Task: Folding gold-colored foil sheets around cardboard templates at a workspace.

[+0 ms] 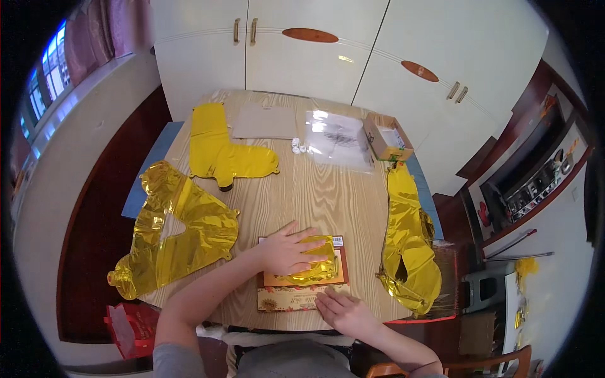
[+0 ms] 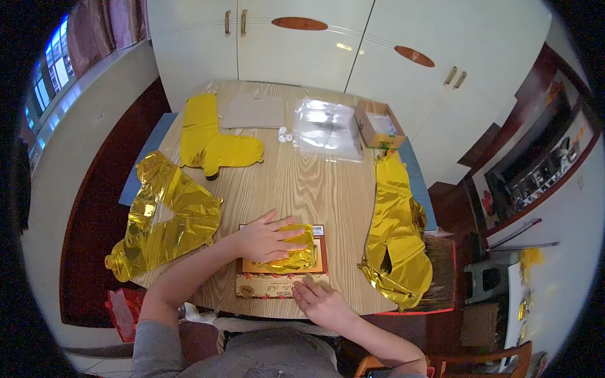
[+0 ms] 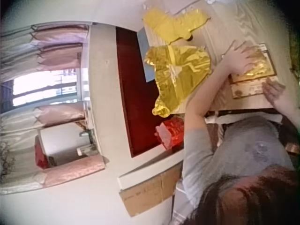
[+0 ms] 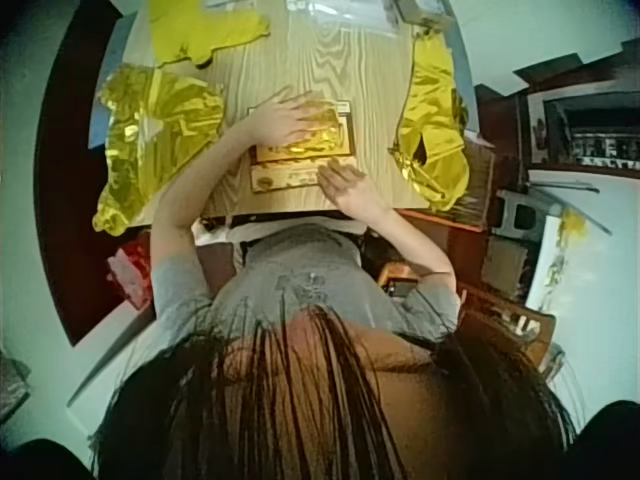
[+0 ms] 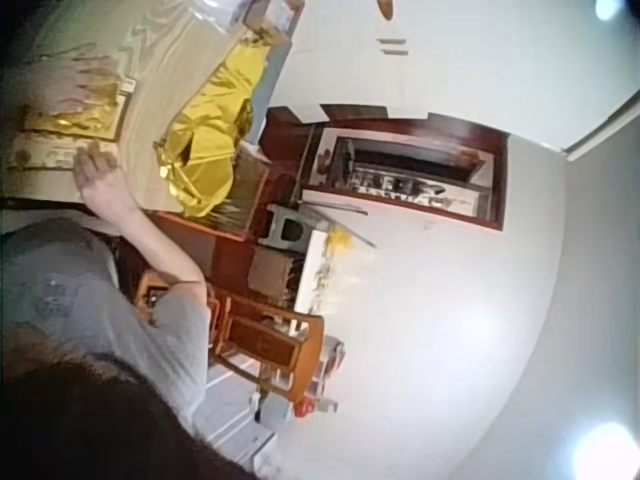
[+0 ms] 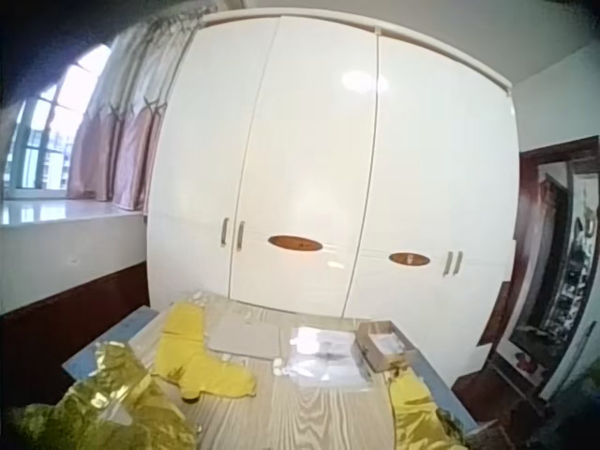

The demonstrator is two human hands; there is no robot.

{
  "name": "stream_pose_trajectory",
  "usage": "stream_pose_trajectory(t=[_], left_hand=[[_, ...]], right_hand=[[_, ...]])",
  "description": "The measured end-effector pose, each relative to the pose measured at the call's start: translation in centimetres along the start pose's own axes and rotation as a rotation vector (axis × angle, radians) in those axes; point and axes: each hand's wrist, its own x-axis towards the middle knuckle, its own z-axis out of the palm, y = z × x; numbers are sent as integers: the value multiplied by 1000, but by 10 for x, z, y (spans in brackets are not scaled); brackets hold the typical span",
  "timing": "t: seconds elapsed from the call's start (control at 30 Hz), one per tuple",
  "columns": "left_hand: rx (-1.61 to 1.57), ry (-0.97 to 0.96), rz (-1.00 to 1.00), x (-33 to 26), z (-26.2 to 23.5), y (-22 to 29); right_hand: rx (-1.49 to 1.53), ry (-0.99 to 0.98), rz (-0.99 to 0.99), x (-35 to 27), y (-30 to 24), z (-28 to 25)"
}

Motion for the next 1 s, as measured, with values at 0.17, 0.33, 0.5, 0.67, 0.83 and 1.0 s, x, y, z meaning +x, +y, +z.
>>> stream_pose_trajectory(t=[0.17,0.33,0.5,0.67,0.83,1.0], left_hand=[[8,28,41,-5,-2,-1],[-15,42,35,-5,-4,-1],[-12,65,43,-5,-2,-2],[-24,122,67,-6,-2,-3],[4,126,51,-7,-1,-2],[-29,81,-11,-8,1,-3]], right_hand=[[88,14,53,1,1,4],[304,-48,155,22,32,-9],[80,178,285,60,86,32],[95,60,338,56,94,62],[146,-80,374,49,96,60],[125,-241,403,48,87,48]])
